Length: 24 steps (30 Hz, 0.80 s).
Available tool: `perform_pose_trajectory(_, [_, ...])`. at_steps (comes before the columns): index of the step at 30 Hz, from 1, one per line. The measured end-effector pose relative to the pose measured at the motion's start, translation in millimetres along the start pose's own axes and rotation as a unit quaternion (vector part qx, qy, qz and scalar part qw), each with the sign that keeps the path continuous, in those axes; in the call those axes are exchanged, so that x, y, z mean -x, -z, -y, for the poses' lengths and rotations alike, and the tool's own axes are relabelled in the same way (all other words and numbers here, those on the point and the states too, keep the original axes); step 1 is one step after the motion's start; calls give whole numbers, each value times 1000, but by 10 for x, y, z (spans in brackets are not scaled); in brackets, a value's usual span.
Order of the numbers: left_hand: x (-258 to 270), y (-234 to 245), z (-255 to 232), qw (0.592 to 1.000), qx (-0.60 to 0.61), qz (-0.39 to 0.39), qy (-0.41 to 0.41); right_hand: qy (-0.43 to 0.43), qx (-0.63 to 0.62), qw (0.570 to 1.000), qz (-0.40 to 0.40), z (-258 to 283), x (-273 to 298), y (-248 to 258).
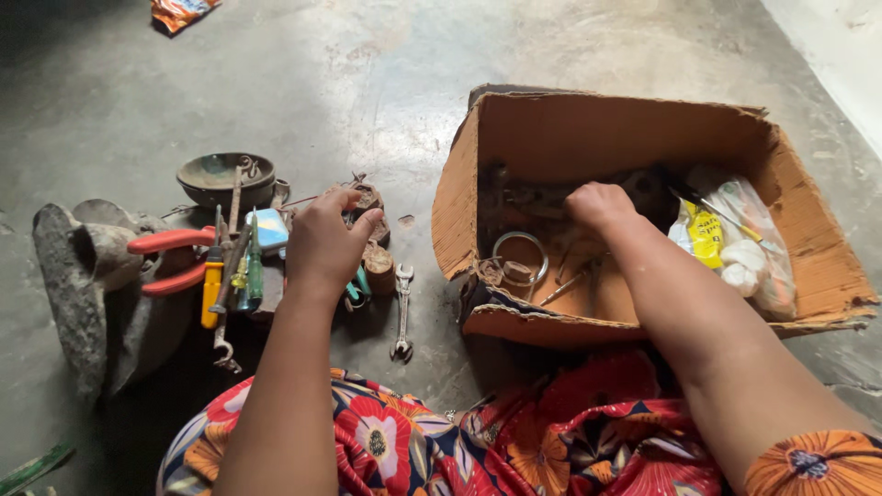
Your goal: The person sits on the floor and sorts tools from a cardboard box, placing pliers, wrenches, screwdrivers, and other hardware onto the floor in a growing pile.
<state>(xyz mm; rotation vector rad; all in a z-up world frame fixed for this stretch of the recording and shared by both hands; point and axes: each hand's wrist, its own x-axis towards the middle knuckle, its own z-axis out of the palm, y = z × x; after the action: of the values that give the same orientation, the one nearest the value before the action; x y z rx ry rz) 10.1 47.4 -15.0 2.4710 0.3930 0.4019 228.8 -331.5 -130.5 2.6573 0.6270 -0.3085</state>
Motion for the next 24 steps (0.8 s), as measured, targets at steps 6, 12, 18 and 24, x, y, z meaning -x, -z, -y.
perform_pose_trajectory(6, [66, 2, 29, 1000, -15, -7, -16, -16, -47, 999, 11, -71, 198, 10])
perform_pose_trajectory(12, [103, 3, -51, 999, -19, 38, 29, 6, -67, 997, 37, -31, 150, 17])
perform_pose_trajectory(18, [37, -1, -75, 998, -23, 46, 33, 34, -11, 996, 84, 127, -18, -49])
perform_pose_trajectory(24, [-56, -24, 19, 999, -15, 33, 1, -47, -137, 989, 27, -54, -141, 26])
